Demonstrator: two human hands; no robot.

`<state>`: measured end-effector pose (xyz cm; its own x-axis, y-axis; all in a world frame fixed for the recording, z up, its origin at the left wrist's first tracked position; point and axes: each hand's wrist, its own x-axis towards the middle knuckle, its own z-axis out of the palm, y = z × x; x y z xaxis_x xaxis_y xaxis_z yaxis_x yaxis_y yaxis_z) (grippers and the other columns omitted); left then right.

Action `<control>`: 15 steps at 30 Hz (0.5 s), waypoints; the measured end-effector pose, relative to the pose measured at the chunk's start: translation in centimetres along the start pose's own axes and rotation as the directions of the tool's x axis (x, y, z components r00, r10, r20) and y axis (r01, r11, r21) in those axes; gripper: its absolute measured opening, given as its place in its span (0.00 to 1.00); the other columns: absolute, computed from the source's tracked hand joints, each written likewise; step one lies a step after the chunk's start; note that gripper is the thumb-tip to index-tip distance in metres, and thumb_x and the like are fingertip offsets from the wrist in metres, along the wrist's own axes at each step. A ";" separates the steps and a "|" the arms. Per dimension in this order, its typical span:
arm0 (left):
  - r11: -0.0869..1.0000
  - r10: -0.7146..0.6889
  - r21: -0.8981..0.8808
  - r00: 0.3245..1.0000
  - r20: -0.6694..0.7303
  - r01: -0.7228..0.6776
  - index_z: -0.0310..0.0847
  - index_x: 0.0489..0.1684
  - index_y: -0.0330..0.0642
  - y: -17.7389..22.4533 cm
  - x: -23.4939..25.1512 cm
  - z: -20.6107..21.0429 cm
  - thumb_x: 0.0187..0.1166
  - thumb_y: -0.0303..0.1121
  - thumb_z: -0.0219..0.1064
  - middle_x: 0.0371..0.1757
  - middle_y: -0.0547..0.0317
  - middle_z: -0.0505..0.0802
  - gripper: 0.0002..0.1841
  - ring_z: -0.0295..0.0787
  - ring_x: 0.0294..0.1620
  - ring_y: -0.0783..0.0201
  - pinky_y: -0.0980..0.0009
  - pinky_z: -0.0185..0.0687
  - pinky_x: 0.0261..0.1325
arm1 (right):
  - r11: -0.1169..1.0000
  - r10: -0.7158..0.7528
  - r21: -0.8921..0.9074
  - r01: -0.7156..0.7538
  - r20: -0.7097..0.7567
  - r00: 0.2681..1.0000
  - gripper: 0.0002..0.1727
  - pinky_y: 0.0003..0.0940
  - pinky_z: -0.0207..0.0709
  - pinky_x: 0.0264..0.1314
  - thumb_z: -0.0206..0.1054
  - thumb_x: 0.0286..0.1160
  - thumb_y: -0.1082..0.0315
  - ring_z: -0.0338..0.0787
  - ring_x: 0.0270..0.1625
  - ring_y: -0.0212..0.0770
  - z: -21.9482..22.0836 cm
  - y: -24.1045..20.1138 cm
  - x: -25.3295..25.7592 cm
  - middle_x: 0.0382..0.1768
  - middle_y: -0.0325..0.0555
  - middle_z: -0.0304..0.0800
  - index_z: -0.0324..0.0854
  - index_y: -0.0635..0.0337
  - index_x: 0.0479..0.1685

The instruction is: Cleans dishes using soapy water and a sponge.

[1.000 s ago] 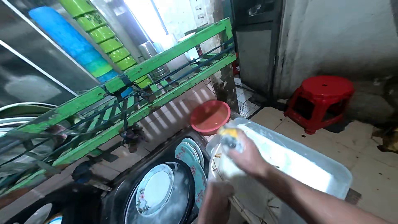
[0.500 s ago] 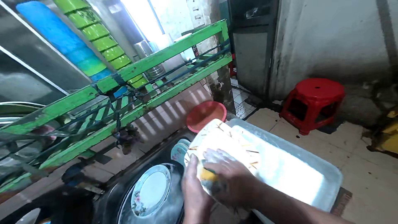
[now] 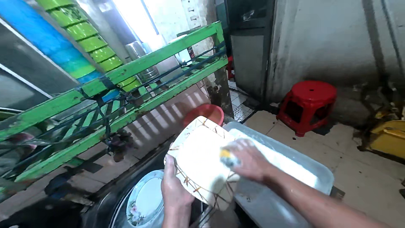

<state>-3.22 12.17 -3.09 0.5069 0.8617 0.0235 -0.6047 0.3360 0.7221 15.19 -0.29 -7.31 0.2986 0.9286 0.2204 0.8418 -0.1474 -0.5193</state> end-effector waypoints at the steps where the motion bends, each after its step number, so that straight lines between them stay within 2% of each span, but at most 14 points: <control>1: 0.999 -0.032 0.007 0.999 0.018 0.032 0.77 0.64 0.43 -0.4 -0.6 0.3 0.93 0.51 0.42 0.50 0.44 0.94 0.25 0.95 0.50 0.52 0.47 0.93 0.50 | 0.998 0.040 -0.052 -0.045 -0.103 0.994 0.27 0.65 0.66 0.81 0.71 0.73 0.50 0.80 0.76 0.59 -0.8 1.6 0.9 0.69 0.52 0.87 0.84 0.49 0.72; 3: 0.992 -0.087 0.094 0.996 -0.009 0.087 0.78 0.63 0.41 -1.9 -1.9 1.4 0.93 0.49 0.42 0.48 0.46 0.94 0.24 0.95 0.49 0.55 0.51 0.94 0.51 | 0.992 0.039 -0.106 -0.075 -0.312 0.949 0.26 0.63 0.72 0.77 0.72 0.72 0.50 0.82 0.73 0.58 -1.7 2.4 2.5 0.65 0.51 0.88 0.85 0.49 0.69; 5: 0.955 -0.072 0.282 0.995 -0.065 0.088 0.79 0.67 0.40 -3.5 -2.5 2.6 0.95 0.50 0.40 0.52 0.48 0.93 0.27 0.93 0.53 0.58 0.55 0.92 0.56 | 0.998 -0.027 -0.057 0.005 -0.389 0.921 0.30 0.64 0.72 0.77 0.75 0.68 0.53 0.81 0.73 0.60 -1.5 0.4 3.4 0.67 0.53 0.87 0.83 0.51 0.72; 6: 0.938 -0.060 0.339 0.996 -0.065 0.078 0.80 0.68 0.40 -3.9 -2.4 3.0 0.95 0.51 0.40 0.53 0.48 0.93 0.28 0.93 0.54 0.59 0.56 0.91 0.58 | 0.998 -0.047 0.013 0.055 -0.354 0.934 0.33 0.65 0.70 0.78 0.75 0.66 0.53 0.80 0.76 0.59 -1.2 -1.2 3.2 0.69 0.54 0.85 0.81 0.51 0.75; 7: 0.941 -0.056 0.332 0.997 -0.047 0.069 0.80 0.67 0.41 -4.0 -1.9 3.1 0.94 0.52 0.39 0.52 0.49 0.93 0.29 0.93 0.53 0.60 0.57 0.91 0.57 | 0.990 -0.065 0.107 0.094 -0.253 0.965 0.36 0.65 0.68 0.81 0.73 0.70 0.48 0.76 0.80 0.59 -0.9 -2.9 2.5 0.74 0.55 0.82 0.76 0.50 0.80; 9: 0.968 -0.069 0.239 0.996 -0.054 0.080 0.82 0.58 0.43 -3.0 -0.3 3.2 0.93 0.55 0.39 0.42 0.52 0.94 0.29 0.94 0.42 0.62 0.59 0.93 0.45 | 0.968 -0.158 0.192 0.160 -0.025 0.987 0.42 0.63 0.65 0.84 0.68 0.74 0.36 0.70 0.85 0.57 -0.5 -5.5 -0.1 0.80 0.53 0.76 0.70 0.49 0.86; 10: 0.973 -0.081 0.208 0.994 -0.078 0.095 0.82 0.58 0.44 -2.1 0.5 3.0 0.93 0.56 0.39 0.41 0.51 0.94 0.29 0.94 0.41 0.60 0.57 0.93 0.42 | 0.967 -0.211 0.147 0.207 0.012 0.977 0.44 0.63 0.70 0.81 0.69 0.71 0.33 0.74 0.83 0.58 -0.2 -5.9 -1.4 0.78 0.52 0.79 0.71 0.48 0.84; 12: 0.974 -0.156 0.152 0.983 -0.098 0.169 0.79 0.66 0.47 -0.6 2.1 2.0 0.93 0.55 0.41 0.48 0.47 0.94 0.27 0.95 0.47 0.53 0.48 0.93 0.47 | 0.967 -0.255 0.025 0.254 0.082 0.964 0.38 0.60 0.77 0.73 0.75 0.66 0.40 0.80 0.76 0.56 -0.3 -5.4 -2.8 0.70 0.47 0.84 0.74 0.44 0.77; 15: 0.946 -0.284 0.114 0.946 -0.158 0.303 0.77 0.65 0.40 -0.1 2.8 1.8 0.92 0.51 0.47 0.52 0.39 0.92 0.25 0.93 0.50 0.46 0.44 0.91 0.50 | 0.951 -0.286 -0.085 0.298 0.129 0.950 0.32 0.59 0.84 0.62 0.79 0.61 0.57 0.87 0.65 0.59 -2.1 -3.9 -2.4 0.59 0.51 0.89 0.80 0.53 0.69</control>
<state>-0.58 13.88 -1.83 0.5539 0.7796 -0.2924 -0.3486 0.5361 0.7688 12.08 -2.68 -4.09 -0.0151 0.9678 0.2514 0.9274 0.1076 -0.3583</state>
